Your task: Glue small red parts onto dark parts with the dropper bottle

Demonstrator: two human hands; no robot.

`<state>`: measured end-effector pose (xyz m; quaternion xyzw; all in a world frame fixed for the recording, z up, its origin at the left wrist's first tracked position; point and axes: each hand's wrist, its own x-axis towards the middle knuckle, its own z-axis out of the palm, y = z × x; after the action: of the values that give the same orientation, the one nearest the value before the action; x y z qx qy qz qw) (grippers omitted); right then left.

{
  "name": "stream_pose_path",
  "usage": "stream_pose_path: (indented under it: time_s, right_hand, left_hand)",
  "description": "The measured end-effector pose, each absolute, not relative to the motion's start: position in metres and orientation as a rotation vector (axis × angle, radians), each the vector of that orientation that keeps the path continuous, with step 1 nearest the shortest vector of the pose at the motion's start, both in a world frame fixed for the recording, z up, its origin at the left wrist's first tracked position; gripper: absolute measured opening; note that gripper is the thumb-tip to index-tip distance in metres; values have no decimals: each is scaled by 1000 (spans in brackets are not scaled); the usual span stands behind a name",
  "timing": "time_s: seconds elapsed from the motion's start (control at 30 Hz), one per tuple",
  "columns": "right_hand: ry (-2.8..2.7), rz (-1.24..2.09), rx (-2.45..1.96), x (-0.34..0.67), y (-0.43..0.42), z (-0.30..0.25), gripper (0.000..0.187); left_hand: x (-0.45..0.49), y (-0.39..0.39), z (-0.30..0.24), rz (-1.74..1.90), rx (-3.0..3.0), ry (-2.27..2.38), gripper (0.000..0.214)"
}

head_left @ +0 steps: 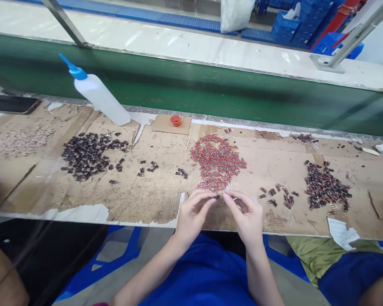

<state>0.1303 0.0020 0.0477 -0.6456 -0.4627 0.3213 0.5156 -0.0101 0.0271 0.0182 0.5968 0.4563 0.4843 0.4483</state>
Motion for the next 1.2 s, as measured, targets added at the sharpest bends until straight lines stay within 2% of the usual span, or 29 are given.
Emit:
stream_pose_path:
  time_s: [0.4,0.8,1.2]
  right_hand:
    - [-833,971,-1502,118,-9,43,20]
    - [-824,894,-1320,118,-10,35,5]
    - [-1022,724,-1346,119,-17,39,7]
  left_hand:
    - [-6,23,27,1279,1661,1078,14]
    - [-6,23,36,1117,1409,1052,9]
    - [-4,20,46,1052,1393,1098,9]
